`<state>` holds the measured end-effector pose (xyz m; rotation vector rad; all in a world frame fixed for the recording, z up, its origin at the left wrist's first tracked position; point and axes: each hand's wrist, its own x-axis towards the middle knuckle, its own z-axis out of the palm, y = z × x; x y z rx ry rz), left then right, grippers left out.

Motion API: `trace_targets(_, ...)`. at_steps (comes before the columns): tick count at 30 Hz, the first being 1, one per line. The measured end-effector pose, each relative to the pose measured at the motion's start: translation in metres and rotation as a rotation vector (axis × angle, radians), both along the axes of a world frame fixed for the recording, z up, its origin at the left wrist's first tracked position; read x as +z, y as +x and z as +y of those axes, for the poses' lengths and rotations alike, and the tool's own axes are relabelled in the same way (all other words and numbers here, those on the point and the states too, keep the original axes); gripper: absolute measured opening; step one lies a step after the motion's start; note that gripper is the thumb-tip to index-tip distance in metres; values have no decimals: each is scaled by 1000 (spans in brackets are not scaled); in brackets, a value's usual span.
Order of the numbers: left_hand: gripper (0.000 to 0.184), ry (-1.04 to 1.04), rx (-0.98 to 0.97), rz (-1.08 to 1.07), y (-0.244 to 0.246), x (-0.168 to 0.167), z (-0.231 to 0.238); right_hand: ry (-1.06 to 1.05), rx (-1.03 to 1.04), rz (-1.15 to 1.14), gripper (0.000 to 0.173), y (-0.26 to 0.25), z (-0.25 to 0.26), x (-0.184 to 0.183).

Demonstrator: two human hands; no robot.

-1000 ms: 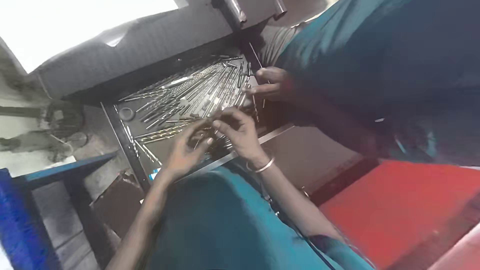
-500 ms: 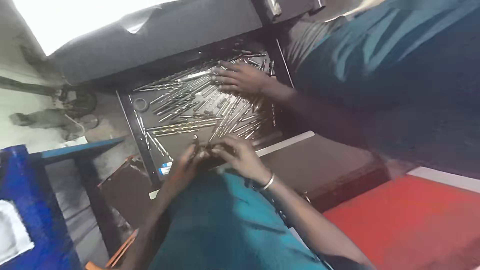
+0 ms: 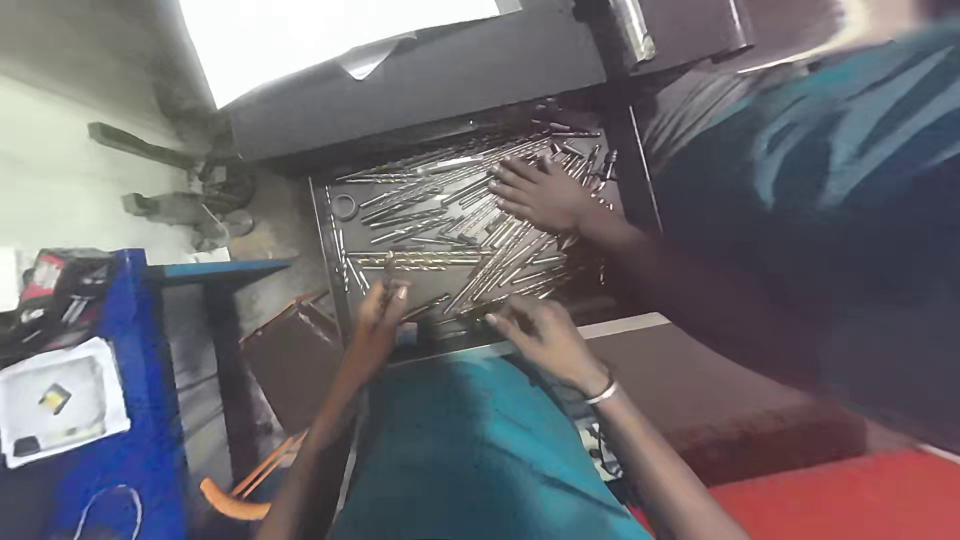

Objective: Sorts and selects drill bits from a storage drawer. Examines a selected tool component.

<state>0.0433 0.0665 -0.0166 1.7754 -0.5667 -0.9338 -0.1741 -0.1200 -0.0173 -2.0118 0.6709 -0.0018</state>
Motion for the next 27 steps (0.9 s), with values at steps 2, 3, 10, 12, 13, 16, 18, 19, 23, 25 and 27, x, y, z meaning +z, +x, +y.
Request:
trace_targets(2,23,-11,69,18,1,-2,1,-39,34,-7,36,1,0,-3)
trace_targets(3,21,-18,106,23,2,-3,2,-60,50,-11,32,1,0,-4)
trace_targets(10,12,-29,313,54,19,-4,22,-137,109,23,28,-6,-5,-8)
trace_targets(12,13,5,377,44,23,-1,29,-136,67,51,36,-8,-7,-7)
trace_targets(13,15,5,395,41,25,0,33,-125,50,61,43,-8,-7,-5)
trace_targets(16,19,-19,392,-6,29,-3,44,-108,29,79,54,-8,-7,-4)
trace_targets(18,22,-34,384,-37,31,-4,50,-106,65,92,54,-6,-6,-6)
trace_targets(19,24,-38,377,-45,31,-5,52,-99,100,91,51,-5,-5,-7)
trace_targets(23,17,25,393,-51,30,-3,60,-107,253,67,44,5,-1,-13)
trace_targets(25,20,28,399,-74,29,-4,62,-111,296,80,41,8,2,-15)
trace_targets(27,23,19,387,-103,27,-4,64,-108,316,100,39,9,5,-16)
